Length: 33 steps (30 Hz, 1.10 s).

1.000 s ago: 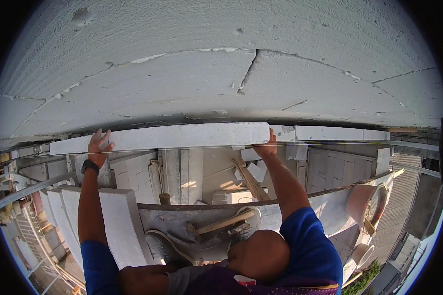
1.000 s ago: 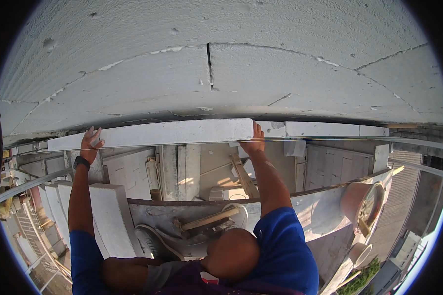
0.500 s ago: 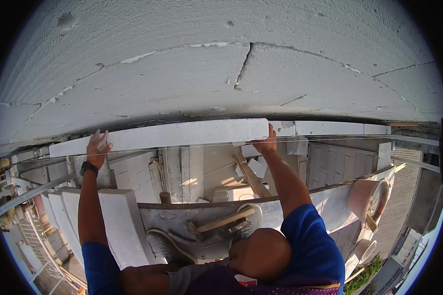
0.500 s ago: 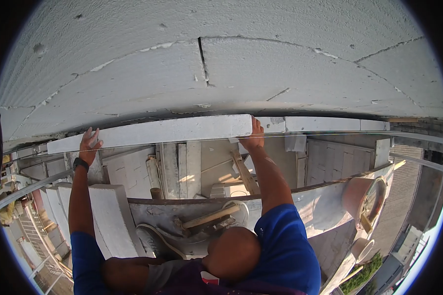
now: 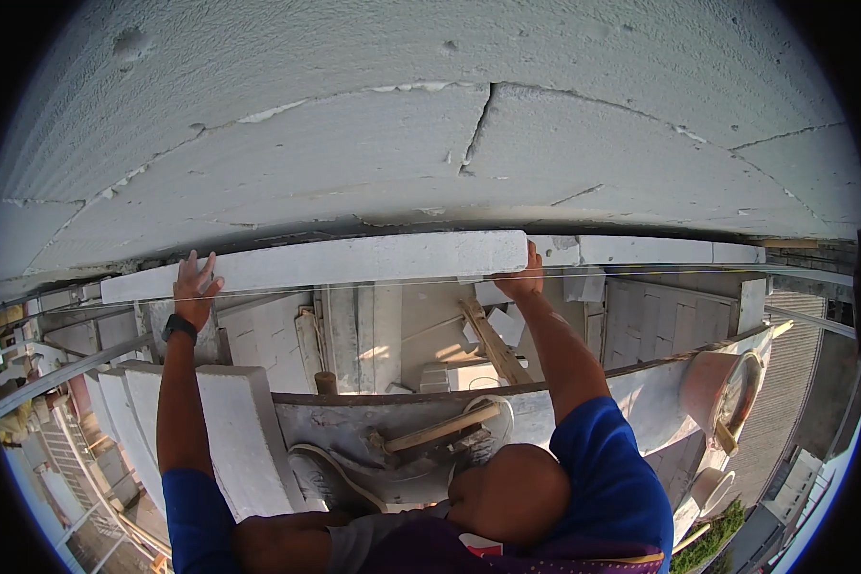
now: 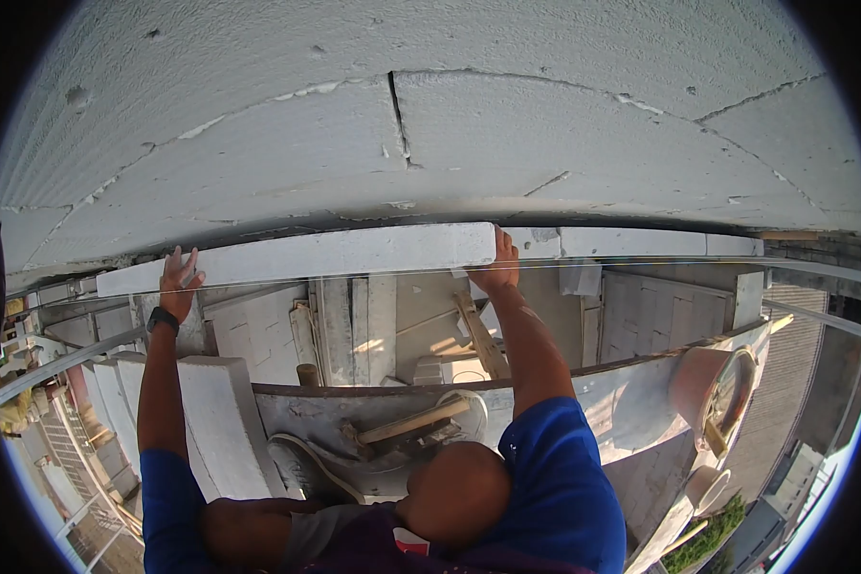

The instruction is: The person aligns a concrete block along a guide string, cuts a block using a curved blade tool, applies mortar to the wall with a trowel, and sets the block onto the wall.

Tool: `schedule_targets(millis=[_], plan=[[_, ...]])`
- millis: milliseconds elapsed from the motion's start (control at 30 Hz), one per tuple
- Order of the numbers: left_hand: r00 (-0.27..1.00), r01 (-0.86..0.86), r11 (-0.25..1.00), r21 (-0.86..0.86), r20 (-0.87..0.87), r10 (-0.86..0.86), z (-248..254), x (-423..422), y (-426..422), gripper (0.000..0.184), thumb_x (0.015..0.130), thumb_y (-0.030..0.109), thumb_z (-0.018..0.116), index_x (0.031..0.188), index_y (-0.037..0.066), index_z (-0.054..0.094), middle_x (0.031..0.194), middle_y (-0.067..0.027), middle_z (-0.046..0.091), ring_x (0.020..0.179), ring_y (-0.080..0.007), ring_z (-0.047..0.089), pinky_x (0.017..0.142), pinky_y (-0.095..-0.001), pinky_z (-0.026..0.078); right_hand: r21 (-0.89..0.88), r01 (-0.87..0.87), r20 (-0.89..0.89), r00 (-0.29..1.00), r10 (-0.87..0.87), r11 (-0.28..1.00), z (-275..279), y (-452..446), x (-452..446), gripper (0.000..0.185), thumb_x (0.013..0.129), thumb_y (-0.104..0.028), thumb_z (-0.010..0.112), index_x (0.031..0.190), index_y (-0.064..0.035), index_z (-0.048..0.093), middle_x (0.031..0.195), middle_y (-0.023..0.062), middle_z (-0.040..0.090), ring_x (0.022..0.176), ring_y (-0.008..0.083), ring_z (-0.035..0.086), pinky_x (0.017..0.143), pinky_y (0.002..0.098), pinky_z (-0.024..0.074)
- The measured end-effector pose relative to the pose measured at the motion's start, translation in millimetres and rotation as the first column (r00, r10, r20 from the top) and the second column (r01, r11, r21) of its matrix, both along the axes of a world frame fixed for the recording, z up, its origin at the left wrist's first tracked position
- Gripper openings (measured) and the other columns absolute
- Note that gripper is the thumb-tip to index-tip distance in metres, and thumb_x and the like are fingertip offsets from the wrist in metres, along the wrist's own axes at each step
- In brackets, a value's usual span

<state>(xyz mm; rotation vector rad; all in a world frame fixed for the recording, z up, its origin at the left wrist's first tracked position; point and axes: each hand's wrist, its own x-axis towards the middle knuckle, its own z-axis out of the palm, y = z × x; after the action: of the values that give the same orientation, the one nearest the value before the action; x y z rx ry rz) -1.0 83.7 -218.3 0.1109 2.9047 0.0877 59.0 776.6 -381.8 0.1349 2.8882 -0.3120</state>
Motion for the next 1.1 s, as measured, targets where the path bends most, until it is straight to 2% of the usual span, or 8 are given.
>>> schedule_targets(millis=[233, 300, 333, 400, 633, 867, 967, 1100], plan=[[0.999, -0.024, 0.998, -0.063, 0.033, 0.026, 7.2, -1.7, 10.0, 0.065, 0.095, 0.054, 0.067, 0.155, 0.038, 0.051, 0.168, -0.0200, 0.032, 0.155, -0.0464, 0.026, 0.119, -0.0675, 0.025, 0.030, -0.023, -0.005, 1.000, 0.023, 0.999, -4.3, 3.0, 2.4, 0.087, 0.076, -0.045, 0.082, 0.146, -0.0104, 0.044, 0.136, 0.0104, 0.050, 0.133, 0.0300, 0.047, 0.105, 0.0451, 0.0456], [0.998, -0.049, 0.997, -0.058, 0.046, 0.051, 12.0, -0.6, 16.9, 0.064, 0.095, 0.056, 0.066, 0.155, 0.039, 0.050, 0.169, -0.0177, 0.031, 0.156, -0.0449, 0.025, 0.119, -0.0679, 0.024, 0.049, -0.046, -0.029, 0.998, 0.048, 0.998, -25.1, 7.2, 3.3, 0.076, 0.076, -0.041, 0.079, 0.140, -0.0110, 0.052, 0.130, 0.0104, 0.053, 0.127, 0.0309, 0.050, 0.103, 0.0462, 0.0464], [0.996, -0.073, 0.997, -0.033, 0.052, 0.075, 16.8, 1.1, 23.5, 0.065, 0.095, 0.055, 0.066, 0.155, 0.037, 0.050, 0.169, -0.0214, 0.030, 0.156, -0.0470, 0.024, 0.121, -0.0646, 0.024, 0.030, -0.128, -0.216, 0.968, 0.132, 0.991, -43.9, 16.7, 10.4, 0.066, 0.079, -0.040, 0.077, 0.137, -0.0142, 0.058, 0.134, 0.0110, 0.053, 0.126, 0.0315, 0.051, 0.102, 0.0463, 0.0469], [0.985, -0.138, 0.989, -0.056, 0.096, 0.143, 22.1, 2.5, 31.8, 0.063, 0.096, 0.059, 0.064, 0.155, 0.043, 0.048, 0.171, -0.0167, 0.026, 0.159, -0.0429, 0.017, 0.122, -0.0696, 0.017, 0.030, -0.069, -0.064, 0.995, 0.071, 0.997, -36.2, 7.6, 4.0, 0.057, 0.085, -0.043, 0.071, 0.136, -0.0198, 0.063, 0.136, 0.0058, 0.060, 0.131, 0.0334, 0.049, 0.105, 0.0462, 0.0444], [0.982, -0.128, 0.986, -0.103, 0.127, 0.140, 28.3, 10.6, 41.7, 0.064, 0.102, 0.063, 0.050, 0.162, 0.043, 0.035, 0.173, -0.0208, 0.015, 0.158, -0.0472, 0.014, 0.123, -0.0684, 0.017, 0.058, -0.103, -0.188, 0.976, 0.112, 0.993, -31.5, 5.8, 3.9, 0.078, 0.076, -0.049, 0.081, 0.144, -0.0163, 0.060, 0.150, 0.0128, 0.058, 0.142, 0.0386, 0.050, 0.116, 0.0509, 0.0411], [0.969, -0.172, 0.979, -0.109, 0.158, 0.188, 36.5, 9.9, 49.7, 0.066, 0.102, 0.062, 0.049, 0.163, 0.043, 0.032, 0.174, -0.0209, 0.011, 0.159, -0.0476, 0.010, 0.124, -0.0668, 0.012, 0.013, -0.070, -0.063, 0.995, 0.071, 0.997, -40.2, 11.8, 0.7, 0.088, 0.074, -0.053, 0.084, 0.147, -0.0118, 0.056, 0.152, 0.0162, 0.054, 0.143, 0.0408, 0.046, 0.117, 0.0528, 0.0386], [0.965, -0.198, 0.976, -0.092, 0.156, 0.211, 36.9, 11.0, 52.3, 0.066, 0.102, 0.064, 0.047, 0.163, 0.043, 0.032, 0.174, -0.0202, 0.011, 0.160, -0.0460, 0.009, 0.125, -0.0666, 0.011, 0.201, -0.139, -0.172, 0.969, 0.175, 0.970, -38.0, 10.9, 5.7, 0.064, 0.091, -0.056, 0.065, 0.143, -0.0181, 0.062, 0.147, 0.0095, 0.062, 0.139, 0.0329, 0.055, 0.107, 0.0484, 0.0483], [0.960, -0.221, 0.965, -0.138, 0.144, 0.240, 38.4, 12.9, 61.1, 0.069, 0.102, 0.069, 0.040, 0.164, 0.039, 0.032, 0.174, -0.0193, 0.011, 0.160, -0.0432, 0.009, 0.125, -0.0662, 0.009, 0.155, -0.128, -0.160, 0.975, 0.153, 0.980, -39.7, 11.3, 4.9, 0.076, 0.085, -0.057, 0.071, 0.147, -0.0164, 0.057, 0.151, 0.0118, 0.057, 0.140, 0.0355, 0.052, 0.109, 0.0498, 0.0463]])
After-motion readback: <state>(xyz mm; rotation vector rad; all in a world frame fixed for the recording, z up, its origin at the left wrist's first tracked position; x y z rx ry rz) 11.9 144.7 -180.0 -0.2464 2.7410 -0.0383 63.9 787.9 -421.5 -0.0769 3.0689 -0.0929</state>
